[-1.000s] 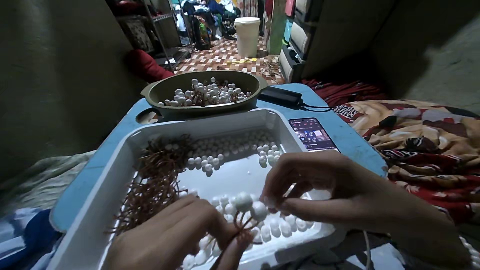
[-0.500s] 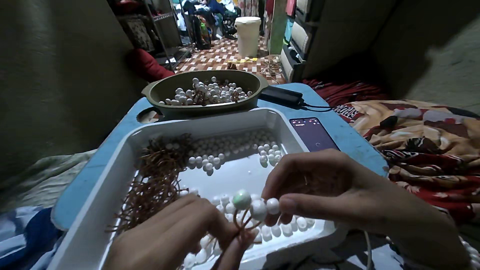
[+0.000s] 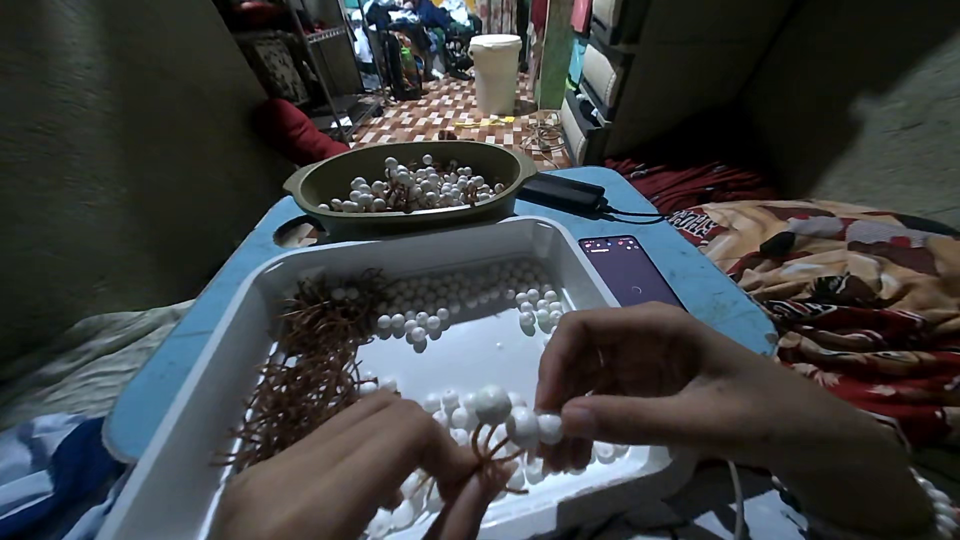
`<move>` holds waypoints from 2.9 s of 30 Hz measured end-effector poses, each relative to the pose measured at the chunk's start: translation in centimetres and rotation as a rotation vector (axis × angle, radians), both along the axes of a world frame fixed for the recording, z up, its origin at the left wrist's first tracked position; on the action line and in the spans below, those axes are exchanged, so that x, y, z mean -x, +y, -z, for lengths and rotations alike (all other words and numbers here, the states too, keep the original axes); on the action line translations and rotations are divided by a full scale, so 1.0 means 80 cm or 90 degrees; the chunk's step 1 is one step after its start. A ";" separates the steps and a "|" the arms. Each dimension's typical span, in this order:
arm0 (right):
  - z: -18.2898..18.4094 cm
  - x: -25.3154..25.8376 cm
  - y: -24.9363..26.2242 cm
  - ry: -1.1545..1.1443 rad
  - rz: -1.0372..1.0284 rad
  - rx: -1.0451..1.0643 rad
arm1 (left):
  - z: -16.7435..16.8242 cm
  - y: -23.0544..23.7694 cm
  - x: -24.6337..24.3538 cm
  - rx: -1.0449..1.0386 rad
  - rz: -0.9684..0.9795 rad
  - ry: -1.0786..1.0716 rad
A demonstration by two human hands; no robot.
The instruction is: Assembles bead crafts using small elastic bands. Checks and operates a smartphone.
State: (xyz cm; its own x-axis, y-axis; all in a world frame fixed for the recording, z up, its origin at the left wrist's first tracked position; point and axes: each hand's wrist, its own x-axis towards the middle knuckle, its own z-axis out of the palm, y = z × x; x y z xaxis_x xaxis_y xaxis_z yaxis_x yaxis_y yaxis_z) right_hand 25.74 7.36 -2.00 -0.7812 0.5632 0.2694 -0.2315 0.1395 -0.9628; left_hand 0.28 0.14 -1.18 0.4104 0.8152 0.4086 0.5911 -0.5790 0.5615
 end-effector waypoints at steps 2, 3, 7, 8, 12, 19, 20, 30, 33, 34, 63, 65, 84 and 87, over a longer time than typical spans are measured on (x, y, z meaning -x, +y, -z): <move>0.000 0.000 0.000 -0.002 -0.001 0.014 | 0.000 0.000 0.000 -0.001 -0.002 0.001; 0.000 0.000 0.000 -0.005 -0.002 0.017 | 0.000 0.000 0.000 0.000 -0.002 -0.002; 0.002 -0.001 -0.001 -0.011 0.002 0.011 | -0.001 -0.001 0.001 0.001 -0.002 0.004; 0.003 0.000 -0.001 -0.011 0.007 0.004 | -0.001 0.000 0.001 0.000 -0.004 0.008; 0.008 0.002 -0.001 -0.011 0.014 -0.022 | -0.001 0.000 0.001 -0.008 -0.001 0.007; 0.007 0.001 -0.002 -0.016 -0.016 -0.011 | 0.000 0.000 0.003 -0.011 0.003 0.014; 0.006 0.001 -0.003 -0.013 -0.018 -0.008 | 0.000 0.000 0.003 -0.013 0.004 0.011; 0.007 0.002 -0.011 -0.009 -0.004 -0.068 | 0.001 -0.001 0.002 -0.015 -0.007 0.015; 0.008 0.003 -0.012 -0.021 0.006 -0.071 | 0.000 -0.001 0.002 -0.012 -0.010 0.011; 0.007 0.004 -0.013 -0.024 0.016 -0.066 | 0.000 -0.001 0.002 -0.012 -0.009 0.010; 0.008 0.005 -0.020 -0.031 0.064 -0.125 | 0.001 0.001 0.003 0.000 0.002 -0.001; 0.011 0.006 -0.021 -0.023 0.066 -0.133 | 0.000 0.001 0.003 0.001 0.000 0.001; 0.017 0.015 -0.029 -0.033 0.181 -0.304 | 0.003 0.001 0.003 0.001 0.002 -0.021; 0.015 0.015 -0.027 -0.048 0.217 -0.316 | 0.001 0.001 0.003 0.004 -0.010 0.001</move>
State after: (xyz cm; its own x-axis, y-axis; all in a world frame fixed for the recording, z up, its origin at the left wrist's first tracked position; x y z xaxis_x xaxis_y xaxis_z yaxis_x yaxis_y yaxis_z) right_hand 24.58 5.17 -3.19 -0.6055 0.6061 0.5157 -0.0285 0.6311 -0.7752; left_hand 0.08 0.20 -1.27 0.3988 0.8240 0.4026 0.6005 -0.5664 0.5644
